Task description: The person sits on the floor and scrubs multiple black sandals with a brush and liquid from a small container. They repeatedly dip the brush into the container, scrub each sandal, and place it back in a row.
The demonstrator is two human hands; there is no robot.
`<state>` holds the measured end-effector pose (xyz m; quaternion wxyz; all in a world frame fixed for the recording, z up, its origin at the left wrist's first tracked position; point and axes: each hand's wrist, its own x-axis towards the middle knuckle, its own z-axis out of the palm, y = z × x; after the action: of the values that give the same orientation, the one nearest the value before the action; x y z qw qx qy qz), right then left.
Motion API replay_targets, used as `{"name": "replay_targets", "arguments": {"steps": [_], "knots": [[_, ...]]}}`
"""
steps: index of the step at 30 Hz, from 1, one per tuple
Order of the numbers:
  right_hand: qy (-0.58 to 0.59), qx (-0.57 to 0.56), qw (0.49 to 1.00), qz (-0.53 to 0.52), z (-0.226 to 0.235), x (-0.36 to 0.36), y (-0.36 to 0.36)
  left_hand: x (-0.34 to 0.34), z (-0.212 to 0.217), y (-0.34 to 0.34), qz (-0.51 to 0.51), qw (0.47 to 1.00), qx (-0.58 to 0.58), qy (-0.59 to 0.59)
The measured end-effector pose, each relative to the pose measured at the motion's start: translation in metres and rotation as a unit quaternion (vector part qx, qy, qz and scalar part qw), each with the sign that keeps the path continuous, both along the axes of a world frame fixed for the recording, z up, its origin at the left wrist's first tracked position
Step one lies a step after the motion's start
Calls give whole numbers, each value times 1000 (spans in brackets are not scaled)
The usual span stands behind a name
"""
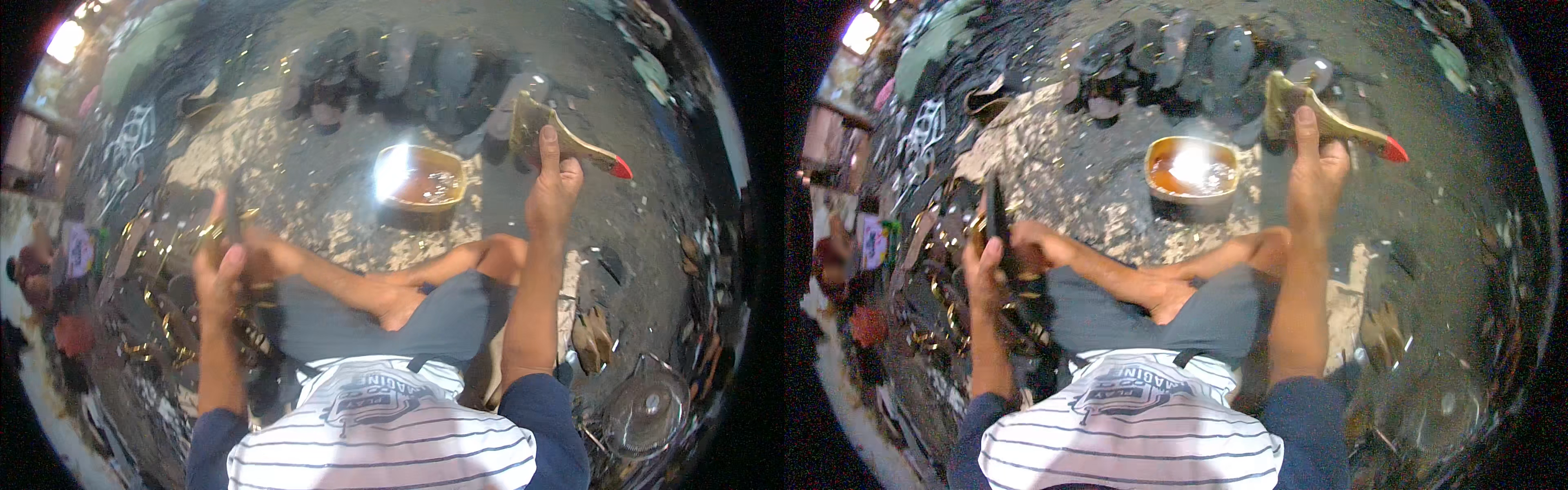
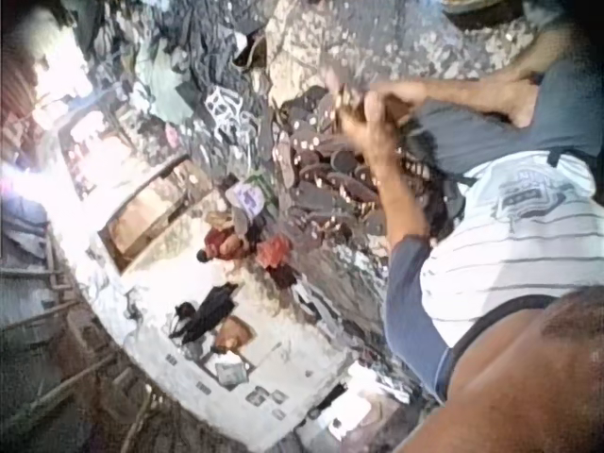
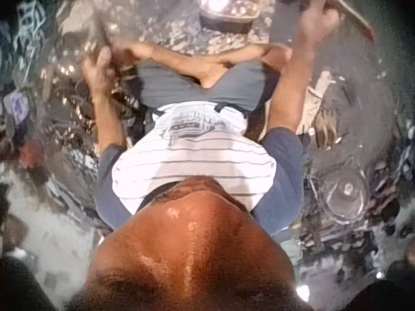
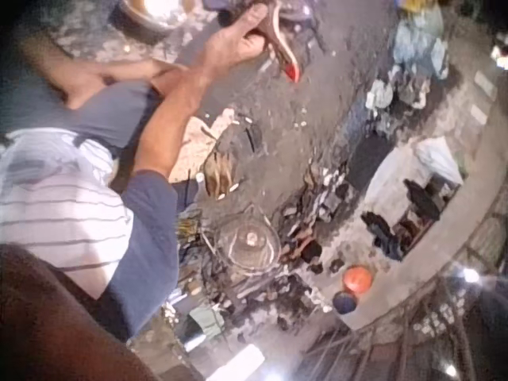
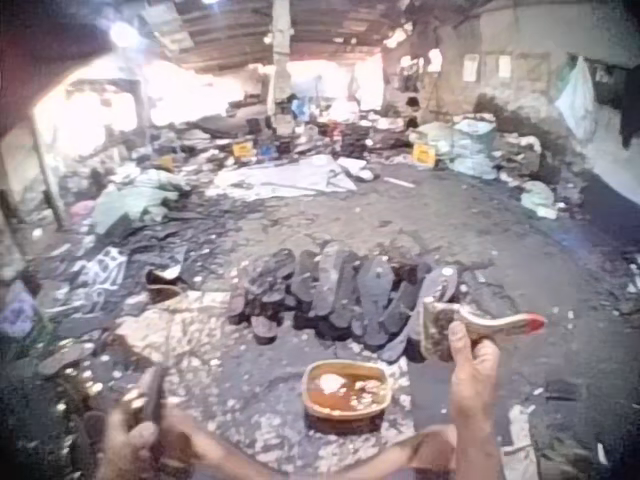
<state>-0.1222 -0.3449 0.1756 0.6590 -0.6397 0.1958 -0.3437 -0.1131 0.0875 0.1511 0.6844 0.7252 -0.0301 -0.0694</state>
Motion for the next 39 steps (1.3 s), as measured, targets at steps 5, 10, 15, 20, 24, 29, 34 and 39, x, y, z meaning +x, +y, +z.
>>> {"name": "replay_targets", "arguments": {"steps": [5,10,15,20,24,29,34,39], "knots": [[20,0,975,222,-42,5,149,-14,-24,-81,9,923,-366,117],[15,-31,953,300,-45,12,184,-42,-33,-103,-10,847,-500,177],[51,-90,938,332,-45,6,175,-39,-47,-98,-64,829,-535,151],[52,-132,918,370,-55,-26,180,-23,-42,-101,-45,815,-562,132],[57,-132,928,344,-43,16,157,-30,-42,-111,-46,820,-553,140],[24,-70,951,301,-44,-12,183,-18,-42,-105,-15,815,-562,136],[103,-109,942,299,-52,0,164,-13,-46,-109,-52,807,-575,124],[44,-129,926,353,-63,-19,177,-5,-52,-105,-16,847,-516,126]]}}
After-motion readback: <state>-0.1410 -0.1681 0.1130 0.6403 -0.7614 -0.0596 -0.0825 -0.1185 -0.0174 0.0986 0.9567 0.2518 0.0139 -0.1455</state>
